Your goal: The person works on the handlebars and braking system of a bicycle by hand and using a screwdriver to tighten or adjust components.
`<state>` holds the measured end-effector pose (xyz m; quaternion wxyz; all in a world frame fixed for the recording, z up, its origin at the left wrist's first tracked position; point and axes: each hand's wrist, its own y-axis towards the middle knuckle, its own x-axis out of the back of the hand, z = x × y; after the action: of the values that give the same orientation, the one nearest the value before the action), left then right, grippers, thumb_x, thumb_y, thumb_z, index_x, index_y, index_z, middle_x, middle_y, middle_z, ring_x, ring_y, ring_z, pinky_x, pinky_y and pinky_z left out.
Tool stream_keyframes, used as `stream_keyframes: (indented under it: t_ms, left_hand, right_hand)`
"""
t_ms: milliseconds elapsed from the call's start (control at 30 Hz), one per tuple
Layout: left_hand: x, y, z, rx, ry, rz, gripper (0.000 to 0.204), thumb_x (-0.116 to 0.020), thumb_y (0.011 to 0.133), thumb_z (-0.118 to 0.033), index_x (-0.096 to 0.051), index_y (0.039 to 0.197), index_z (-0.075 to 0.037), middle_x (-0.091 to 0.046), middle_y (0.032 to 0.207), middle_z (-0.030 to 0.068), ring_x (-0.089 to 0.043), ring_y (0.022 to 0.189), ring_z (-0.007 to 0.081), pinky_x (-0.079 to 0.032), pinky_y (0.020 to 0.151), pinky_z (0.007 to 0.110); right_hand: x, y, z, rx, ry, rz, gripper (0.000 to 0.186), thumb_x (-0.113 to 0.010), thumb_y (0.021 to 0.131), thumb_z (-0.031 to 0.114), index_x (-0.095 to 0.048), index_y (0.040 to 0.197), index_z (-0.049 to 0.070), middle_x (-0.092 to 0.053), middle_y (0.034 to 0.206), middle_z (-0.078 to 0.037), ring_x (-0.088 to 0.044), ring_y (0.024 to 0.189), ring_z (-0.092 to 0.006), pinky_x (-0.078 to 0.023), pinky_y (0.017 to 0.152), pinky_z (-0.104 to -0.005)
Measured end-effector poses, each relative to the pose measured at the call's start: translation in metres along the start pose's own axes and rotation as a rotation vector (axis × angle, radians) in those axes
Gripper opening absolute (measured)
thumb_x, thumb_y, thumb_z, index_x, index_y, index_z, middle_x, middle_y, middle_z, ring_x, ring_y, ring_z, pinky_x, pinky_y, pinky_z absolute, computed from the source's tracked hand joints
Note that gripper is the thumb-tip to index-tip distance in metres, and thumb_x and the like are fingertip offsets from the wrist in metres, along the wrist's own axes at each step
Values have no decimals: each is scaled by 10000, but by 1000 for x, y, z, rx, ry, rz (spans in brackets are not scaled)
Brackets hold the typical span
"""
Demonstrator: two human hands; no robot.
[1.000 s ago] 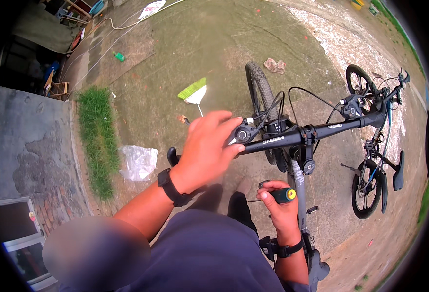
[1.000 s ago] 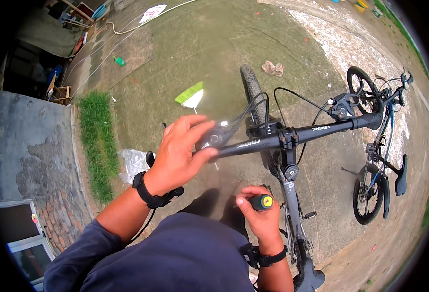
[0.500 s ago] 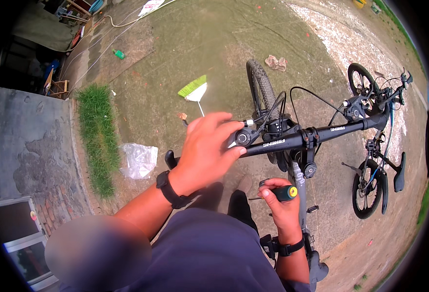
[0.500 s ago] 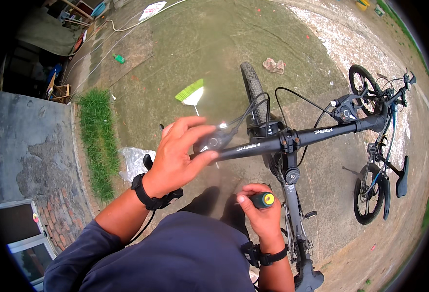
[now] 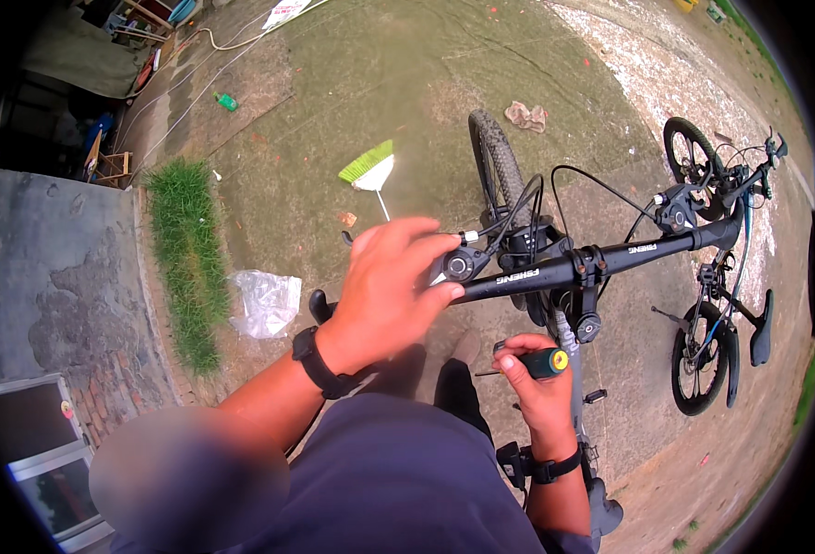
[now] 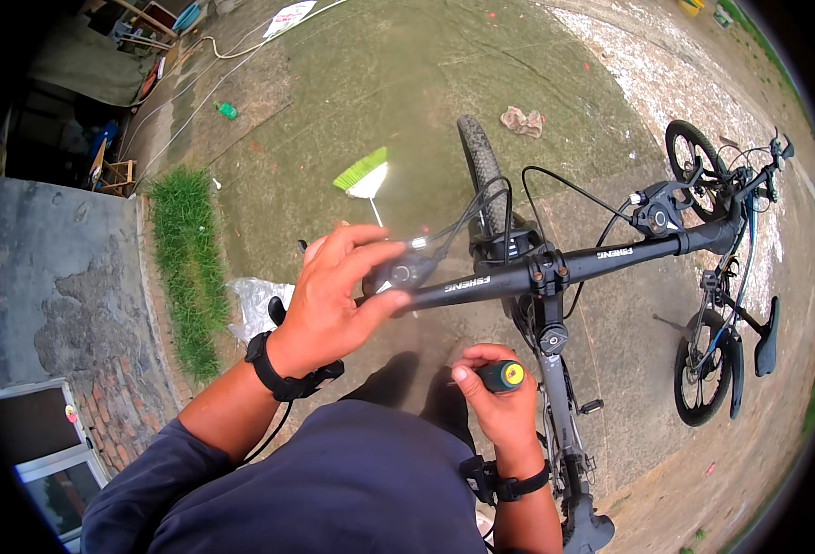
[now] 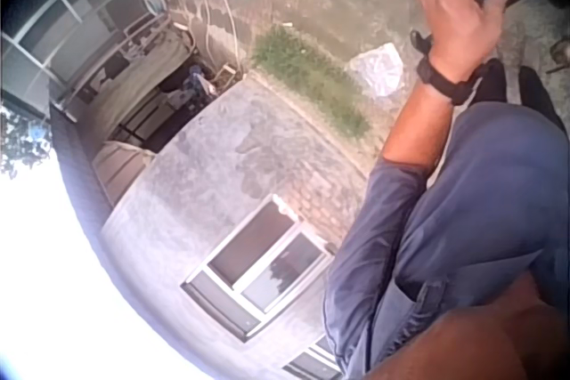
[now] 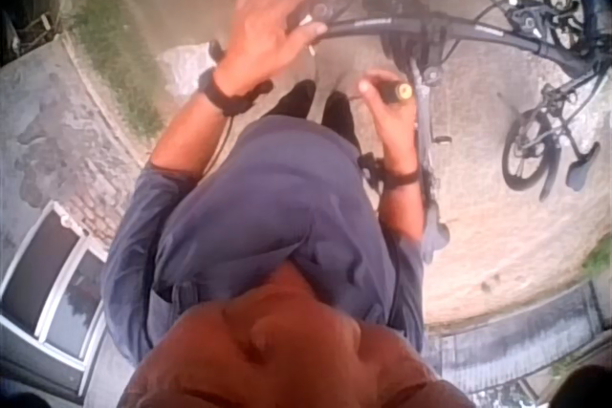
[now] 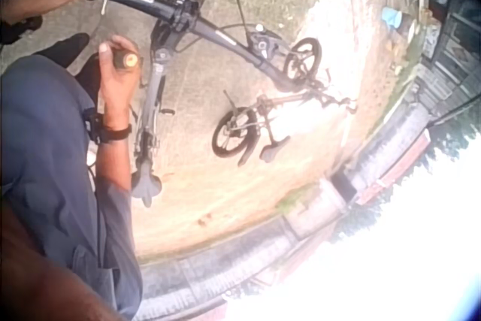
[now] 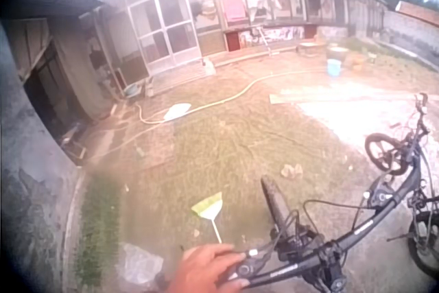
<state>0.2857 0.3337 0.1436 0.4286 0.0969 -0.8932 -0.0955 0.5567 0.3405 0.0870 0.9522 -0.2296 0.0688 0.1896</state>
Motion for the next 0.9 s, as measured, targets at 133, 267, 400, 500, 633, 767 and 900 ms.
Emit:
stream_keyframes:
  t_ms: [133,267,400,500,633,767,900]
  left_hand:
    - [1,1,0,22,-6,17,512,-903,817,-233,-730,1282,-104,-653,1285,122,-654,1067,291,-440,1016,440]
    - [-2,1,-4,47,11,-7,504,-910,812,-255,-741,1261,-102,-659,1283,126,-658,1057,302,-448,1003,437]
    - [-6,0,-8,74,1,-38,488,-906,791,-259,-749,1228,-107,-672,1272,129,-642,1176,343,-427,1051,463]
    - [-9,0,-9,64,26,-68,480,-908,799,-273,-750,1219,-105,-672,1260,128,-646,1142,339,-438,1025,453]
    - [-11,0,-11,60,62,-82,506,-916,808,-273,-740,1250,-99,-670,1254,138,-650,1108,339,-467,976,433]
    - [-3,1,-5,22,28,-17,616,-930,787,-250,-696,1333,-88,-662,1277,148,-639,1163,360,-474,1011,451]
    - [14,-1,-4,18,-27,73,667,-918,782,-180,-659,1387,-77,-649,1370,153,-619,1243,375,-460,1090,468]
  right_hand:
    - [-1,0,2,-4,12,2,296,-855,938,89,-698,1175,7,-745,1026,-59,-703,941,-124,-573,834,-272]
    - [-3,0,1,18,10,17,301,-855,938,90,-697,1179,3,-744,1029,-62,-703,941,-125,-575,836,-273]
    - [-3,-1,0,13,5,19,306,-857,938,95,-698,1181,-1,-742,1037,-66,-701,942,-126,-580,842,-278]
    - [-2,-2,-5,17,7,13,304,-859,936,99,-703,1177,-2,-740,1040,-64,-699,946,-126,-582,846,-280]
    - [-3,-4,-5,8,15,14,300,-862,933,98,-708,1170,-1,-739,1040,-59,-696,950,-125,-581,847,-278]
    - [-1,-5,-4,25,-16,6,294,-861,930,88,-709,1167,2,-741,1043,-57,-695,953,-126,-577,849,-278]
    - [-4,-3,12,108,-72,-7,288,-860,926,80,-710,1159,0,-743,1039,-57,-698,954,-129,-576,852,-284]
